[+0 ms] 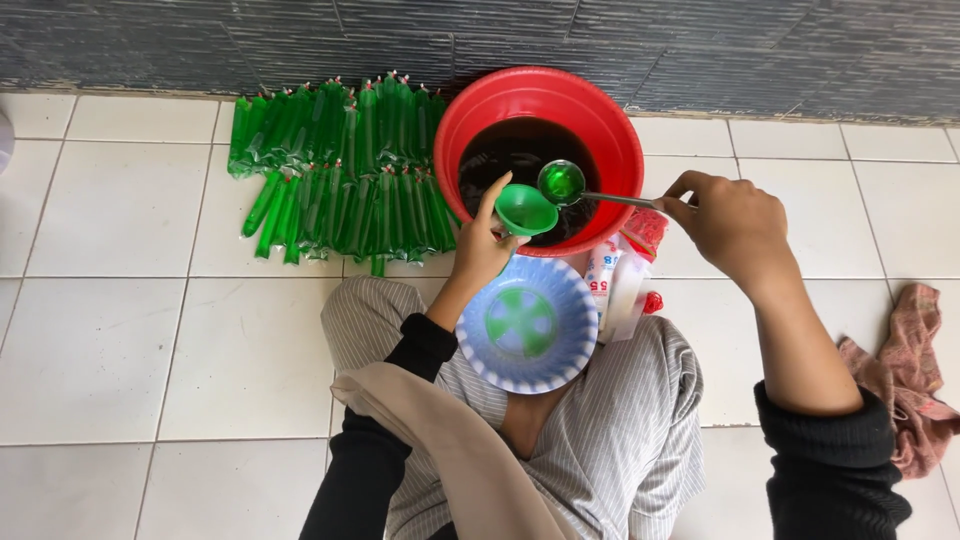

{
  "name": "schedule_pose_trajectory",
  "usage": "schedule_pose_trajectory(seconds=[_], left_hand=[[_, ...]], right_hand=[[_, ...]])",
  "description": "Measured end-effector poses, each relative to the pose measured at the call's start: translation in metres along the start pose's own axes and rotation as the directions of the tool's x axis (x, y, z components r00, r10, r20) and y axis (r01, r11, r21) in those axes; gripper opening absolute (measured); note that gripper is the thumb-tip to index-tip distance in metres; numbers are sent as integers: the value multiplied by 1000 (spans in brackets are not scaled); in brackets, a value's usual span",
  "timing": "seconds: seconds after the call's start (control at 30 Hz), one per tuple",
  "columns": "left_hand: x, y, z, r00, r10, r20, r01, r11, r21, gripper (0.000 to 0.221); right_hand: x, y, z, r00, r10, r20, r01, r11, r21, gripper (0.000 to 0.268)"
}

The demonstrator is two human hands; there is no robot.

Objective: The person fills small clear pouches with a dark liquid from a large red basin using a ladle and a green funnel, then seals each pouch by hand with a white clip.

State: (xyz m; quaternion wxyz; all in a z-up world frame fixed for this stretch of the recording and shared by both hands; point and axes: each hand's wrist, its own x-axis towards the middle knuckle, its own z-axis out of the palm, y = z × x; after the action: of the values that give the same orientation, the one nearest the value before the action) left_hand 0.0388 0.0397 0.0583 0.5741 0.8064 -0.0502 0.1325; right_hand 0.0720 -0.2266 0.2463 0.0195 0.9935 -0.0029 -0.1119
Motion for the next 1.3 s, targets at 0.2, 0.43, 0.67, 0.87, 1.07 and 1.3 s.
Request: schedule_pose_trajectory(seconds=[0.2, 0.43, 0.67, 0.87, 1.07, 1.3], left_hand=[[6, 20, -6, 965, 240, 102, -239, 971, -19, 95], [6, 40, -11, 950, 292, 112, -284, 955, -83, 91], [5, 46, -14, 957, 259, 130, -241, 960, -140, 98], [-2, 41, -20, 974, 173, 145, -142, 969, -202, 93], [-4, 29, -25, 980, 132, 146, -100, 972, -212, 89], [-7, 20, -25, 989, 32, 146, -16, 994, -109, 92]], right_hand=[[-41, -8, -13, 994, -68, -89, 60, 995, -82, 37], [-65, 4, -12, 945, -152, -291, 108, 981, -162, 32], [-71, 7, -24, 959, -123, -255, 107, 991, -75, 33], [-60, 13, -32, 996, -50, -73, 62, 984, 168, 38], [-32, 27, -6, 999, -4, -41, 13, 975, 222, 40], [2, 36, 36, 1000, 23, -13, -19, 971, 240, 34]])
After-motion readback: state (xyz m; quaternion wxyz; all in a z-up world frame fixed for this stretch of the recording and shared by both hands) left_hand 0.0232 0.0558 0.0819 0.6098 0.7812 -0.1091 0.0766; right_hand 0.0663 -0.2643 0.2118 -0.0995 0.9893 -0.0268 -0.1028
